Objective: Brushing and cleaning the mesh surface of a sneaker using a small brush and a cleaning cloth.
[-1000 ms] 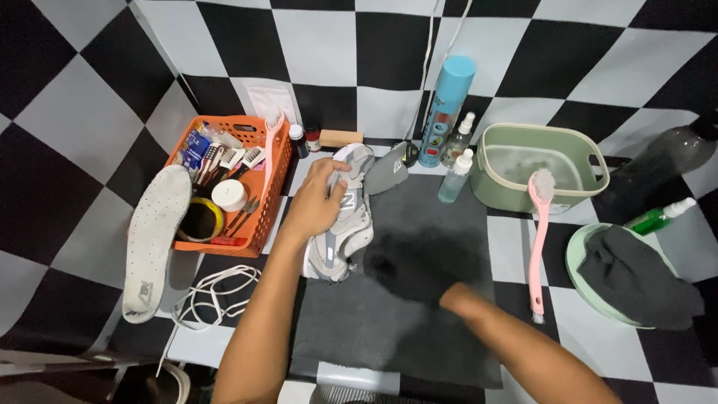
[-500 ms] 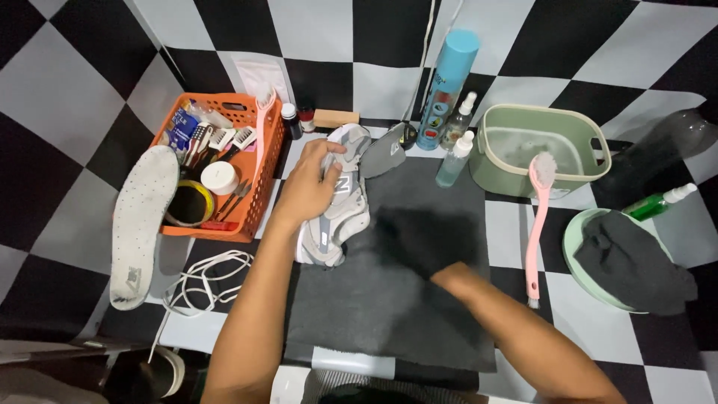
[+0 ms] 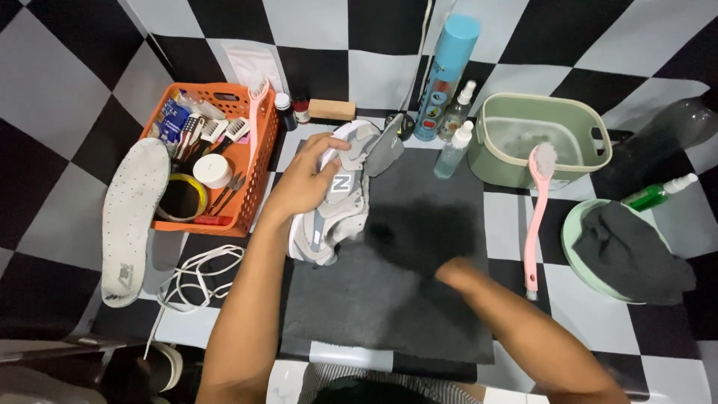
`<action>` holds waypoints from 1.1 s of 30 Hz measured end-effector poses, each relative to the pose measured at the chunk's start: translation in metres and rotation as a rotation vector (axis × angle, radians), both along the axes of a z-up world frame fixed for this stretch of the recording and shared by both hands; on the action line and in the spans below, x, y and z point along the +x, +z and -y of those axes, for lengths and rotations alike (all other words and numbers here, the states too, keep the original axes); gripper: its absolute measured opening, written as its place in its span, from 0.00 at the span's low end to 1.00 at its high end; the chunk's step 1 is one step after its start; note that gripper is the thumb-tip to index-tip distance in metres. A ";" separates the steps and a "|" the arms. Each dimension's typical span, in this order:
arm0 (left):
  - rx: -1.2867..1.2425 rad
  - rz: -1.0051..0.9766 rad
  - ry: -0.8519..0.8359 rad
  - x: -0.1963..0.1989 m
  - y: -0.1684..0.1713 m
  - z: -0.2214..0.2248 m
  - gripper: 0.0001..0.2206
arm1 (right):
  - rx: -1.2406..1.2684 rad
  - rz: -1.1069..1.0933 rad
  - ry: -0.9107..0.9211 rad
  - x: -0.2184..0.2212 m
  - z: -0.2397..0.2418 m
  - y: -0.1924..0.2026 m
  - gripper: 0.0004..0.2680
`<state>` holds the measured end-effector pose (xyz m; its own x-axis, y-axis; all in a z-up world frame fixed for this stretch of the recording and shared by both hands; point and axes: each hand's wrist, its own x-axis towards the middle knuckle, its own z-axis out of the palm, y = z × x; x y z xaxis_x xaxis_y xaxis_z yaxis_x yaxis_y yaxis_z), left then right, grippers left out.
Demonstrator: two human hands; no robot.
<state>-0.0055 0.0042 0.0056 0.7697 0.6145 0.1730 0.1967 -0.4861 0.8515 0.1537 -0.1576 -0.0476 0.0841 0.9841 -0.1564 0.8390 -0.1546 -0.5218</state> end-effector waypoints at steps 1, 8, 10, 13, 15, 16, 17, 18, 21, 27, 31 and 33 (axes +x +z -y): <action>-0.001 -0.002 -0.003 0.000 -0.002 0.000 0.15 | -0.001 -0.002 -0.003 0.002 -0.001 -0.004 0.13; -0.031 -0.002 0.002 -0.001 -0.001 -0.001 0.15 | -0.060 -0.516 -0.211 -0.027 0.009 0.015 0.08; -0.043 0.003 -0.004 -0.001 -0.002 -0.002 0.14 | -0.088 -0.796 -0.190 -0.023 0.006 0.010 0.06; -0.045 0.002 0.004 -0.001 -0.003 -0.002 0.15 | 0.012 -0.142 -0.218 0.002 -0.009 -0.021 0.05; -0.056 -0.002 0.012 -0.001 -0.003 -0.004 0.14 | 0.170 0.163 -0.030 0.001 -0.014 -0.052 0.11; -0.056 -0.001 0.013 -0.001 -0.003 -0.005 0.14 | 0.171 0.163 -0.028 -0.008 -0.009 -0.041 0.11; -0.063 0.007 0.012 0.000 -0.003 -0.006 0.14 | 0.140 -0.035 0.069 -0.016 -0.003 -0.029 0.06; -0.074 0.009 0.010 -0.001 -0.004 -0.006 0.14 | 0.106 -0.238 0.163 -0.027 0.004 -0.020 0.03; -0.071 0.025 0.001 -0.002 -0.004 -0.005 0.14 | 0.078 -0.252 0.117 -0.042 0.011 0.002 0.04; -0.093 0.029 0.011 -0.003 -0.001 -0.005 0.15 | 0.018 -0.258 0.000 -0.052 0.008 0.032 0.07; -0.097 0.029 0.008 -0.002 -0.005 -0.005 0.14 | 0.066 -0.274 -0.172 -0.020 -0.007 -0.007 0.08; -0.096 0.032 0.016 -0.002 -0.004 -0.006 0.14 | 0.211 -0.108 -0.205 -0.004 -0.006 -0.008 0.09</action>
<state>-0.0079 0.0103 0.0016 0.7548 0.6413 0.1375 0.1754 -0.3994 0.8998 0.1496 -0.1518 -0.0556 0.2783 0.9600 0.0305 0.7395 -0.1939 -0.6446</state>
